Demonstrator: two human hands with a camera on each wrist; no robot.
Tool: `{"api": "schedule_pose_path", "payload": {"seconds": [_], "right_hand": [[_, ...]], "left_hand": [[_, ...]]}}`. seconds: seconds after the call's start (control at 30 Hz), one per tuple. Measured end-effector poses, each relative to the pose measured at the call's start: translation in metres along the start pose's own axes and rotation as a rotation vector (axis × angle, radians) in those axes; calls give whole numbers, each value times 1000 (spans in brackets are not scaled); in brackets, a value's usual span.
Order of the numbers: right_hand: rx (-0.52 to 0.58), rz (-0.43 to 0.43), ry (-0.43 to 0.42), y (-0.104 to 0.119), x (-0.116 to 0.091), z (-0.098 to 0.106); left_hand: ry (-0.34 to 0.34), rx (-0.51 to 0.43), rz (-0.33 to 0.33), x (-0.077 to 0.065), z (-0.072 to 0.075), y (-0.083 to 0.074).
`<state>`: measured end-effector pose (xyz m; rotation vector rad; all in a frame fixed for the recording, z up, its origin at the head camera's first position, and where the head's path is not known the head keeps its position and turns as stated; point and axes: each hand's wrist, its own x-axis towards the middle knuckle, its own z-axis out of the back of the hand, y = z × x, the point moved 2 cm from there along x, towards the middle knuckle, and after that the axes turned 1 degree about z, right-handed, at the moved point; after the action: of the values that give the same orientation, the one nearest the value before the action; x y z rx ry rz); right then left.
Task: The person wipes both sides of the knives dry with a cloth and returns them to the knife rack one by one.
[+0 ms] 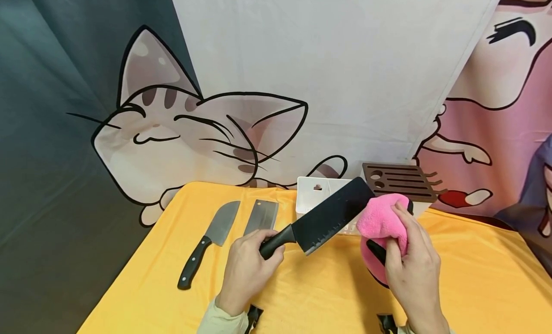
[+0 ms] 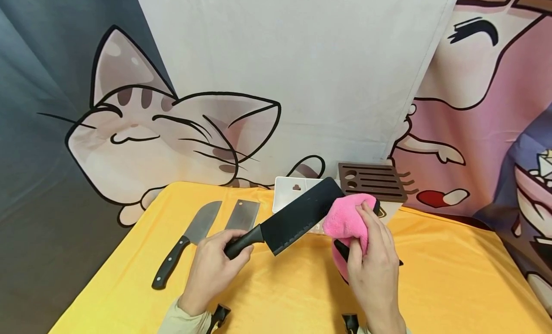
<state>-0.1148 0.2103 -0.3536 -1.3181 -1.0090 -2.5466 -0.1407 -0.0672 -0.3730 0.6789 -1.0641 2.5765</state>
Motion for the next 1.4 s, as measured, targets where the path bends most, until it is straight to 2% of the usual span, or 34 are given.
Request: {"api": "schedule_pose_path", "payload": {"seconds": [0.27, 0.5, 0.77, 0.93, 1.2, 1.4], "right_hand": [[9, 3, -16, 1, 1, 1], [-6, -16, 17, 1, -1, 1], [12, -2, -6, 3, 0, 0], [11, -6, -3, 4, -1, -1], [45, 25, -39, 7, -1, -2], [53, 22, -29, 9, -2, -3]], "left_hand": [[-11, 16, -15, 0, 0, 0], [-12, 26, 3, -1, -2, -1], [-16, -35, 44, -1, -4, 2], [23, -65, 71, -1, -4, 2], [87, -58, 40, -1, -5, 0], [155, -120, 68, -1, -7, -1]]}}
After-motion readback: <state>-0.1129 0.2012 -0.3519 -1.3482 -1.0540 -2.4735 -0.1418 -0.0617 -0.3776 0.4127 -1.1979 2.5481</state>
